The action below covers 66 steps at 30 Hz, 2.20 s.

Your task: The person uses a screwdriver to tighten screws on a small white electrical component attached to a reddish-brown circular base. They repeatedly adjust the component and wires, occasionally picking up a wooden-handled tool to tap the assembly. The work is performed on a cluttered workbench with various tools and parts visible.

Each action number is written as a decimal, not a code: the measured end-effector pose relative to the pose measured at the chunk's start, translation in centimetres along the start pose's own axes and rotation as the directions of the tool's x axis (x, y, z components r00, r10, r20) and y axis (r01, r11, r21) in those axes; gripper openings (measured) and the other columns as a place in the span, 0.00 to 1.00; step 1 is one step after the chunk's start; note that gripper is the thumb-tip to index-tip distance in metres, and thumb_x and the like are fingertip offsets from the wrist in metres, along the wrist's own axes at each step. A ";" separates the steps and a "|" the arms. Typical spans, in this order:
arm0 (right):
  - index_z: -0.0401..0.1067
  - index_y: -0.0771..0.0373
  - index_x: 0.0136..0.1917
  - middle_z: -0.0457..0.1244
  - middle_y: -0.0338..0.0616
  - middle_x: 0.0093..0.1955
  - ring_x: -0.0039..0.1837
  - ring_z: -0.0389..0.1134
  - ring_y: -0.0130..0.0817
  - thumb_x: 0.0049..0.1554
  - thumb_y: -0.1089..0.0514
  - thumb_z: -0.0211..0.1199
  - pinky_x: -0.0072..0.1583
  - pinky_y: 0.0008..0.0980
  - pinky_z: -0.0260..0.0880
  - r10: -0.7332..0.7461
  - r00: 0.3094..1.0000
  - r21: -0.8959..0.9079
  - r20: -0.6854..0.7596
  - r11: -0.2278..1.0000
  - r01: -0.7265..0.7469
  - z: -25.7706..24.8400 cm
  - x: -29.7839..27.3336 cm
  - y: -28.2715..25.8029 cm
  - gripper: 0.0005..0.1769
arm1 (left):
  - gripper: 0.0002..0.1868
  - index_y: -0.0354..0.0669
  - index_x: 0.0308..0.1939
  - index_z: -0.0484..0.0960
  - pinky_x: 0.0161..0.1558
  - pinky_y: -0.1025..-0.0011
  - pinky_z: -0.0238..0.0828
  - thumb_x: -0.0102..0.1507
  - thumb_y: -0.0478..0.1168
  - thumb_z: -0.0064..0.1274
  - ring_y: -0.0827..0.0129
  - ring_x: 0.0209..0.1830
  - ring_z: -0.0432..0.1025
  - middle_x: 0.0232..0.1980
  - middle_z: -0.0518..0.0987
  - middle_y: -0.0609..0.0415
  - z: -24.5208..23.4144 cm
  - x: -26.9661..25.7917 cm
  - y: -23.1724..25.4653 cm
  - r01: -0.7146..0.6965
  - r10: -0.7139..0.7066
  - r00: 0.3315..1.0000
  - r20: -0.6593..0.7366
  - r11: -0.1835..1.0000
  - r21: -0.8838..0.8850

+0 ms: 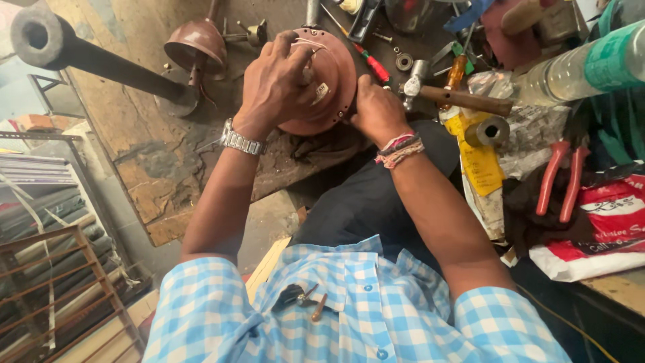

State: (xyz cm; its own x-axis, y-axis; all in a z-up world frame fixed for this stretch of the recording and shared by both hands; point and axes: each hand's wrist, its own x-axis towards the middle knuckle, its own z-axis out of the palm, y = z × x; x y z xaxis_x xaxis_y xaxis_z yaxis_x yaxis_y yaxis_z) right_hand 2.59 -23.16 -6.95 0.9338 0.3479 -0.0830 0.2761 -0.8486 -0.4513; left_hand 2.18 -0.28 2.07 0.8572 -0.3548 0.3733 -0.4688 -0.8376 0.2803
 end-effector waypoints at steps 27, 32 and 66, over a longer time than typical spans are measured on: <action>0.76 0.62 0.58 0.68 0.49 0.52 0.52 0.72 0.45 0.62 0.58 0.70 0.54 0.38 0.72 -0.090 0.910 0.428 -0.405 0.861 0.275 -3.4 -2.5 -1.9 0.12 | 0.24 0.48 0.53 0.78 0.48 0.56 0.74 0.56 0.48 0.68 0.50 0.54 0.73 0.66 0.72 0.46 0.2 0.2 -0.7 -0.053 0.053 0.996 0.075 0.999 -0.004; 0.74 0.63 0.53 0.70 0.49 0.50 0.53 0.73 0.47 0.57 0.61 0.72 0.55 0.39 0.72 -0.056 0.891 0.431 -0.451 0.860 0.273 -2.7 -2.0 -1.8 0.12 | 0.25 0.48 0.56 0.78 0.48 0.57 0.74 0.58 0.46 0.67 0.50 0.55 0.73 0.68 0.72 0.46 0.4 0.3 -0.8 -0.090 0.092 0.993 0.069 0.996 -0.024; 0.77 0.61 0.55 0.69 0.50 0.47 0.50 0.72 0.49 0.61 0.59 0.71 0.50 0.43 0.71 -0.098 0.899 0.265 -0.427 0.937 0.228 -2.1 -1.4 -3.3 0.10 | 0.26 0.48 0.55 0.78 0.49 0.58 0.75 0.57 0.49 0.69 0.51 0.57 0.73 0.67 0.72 0.46 0.3 0.3 -0.7 -0.071 0.071 0.995 0.072 0.997 0.004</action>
State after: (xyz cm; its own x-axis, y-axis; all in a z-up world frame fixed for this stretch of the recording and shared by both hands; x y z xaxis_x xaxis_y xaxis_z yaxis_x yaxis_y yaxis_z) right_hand 0.83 -21.70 -3.51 0.9095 0.2259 0.3490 0.4114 -0.6102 -0.6771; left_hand 2.81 0.06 1.73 0.8349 -0.4425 0.3274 -0.5281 -0.8116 0.2497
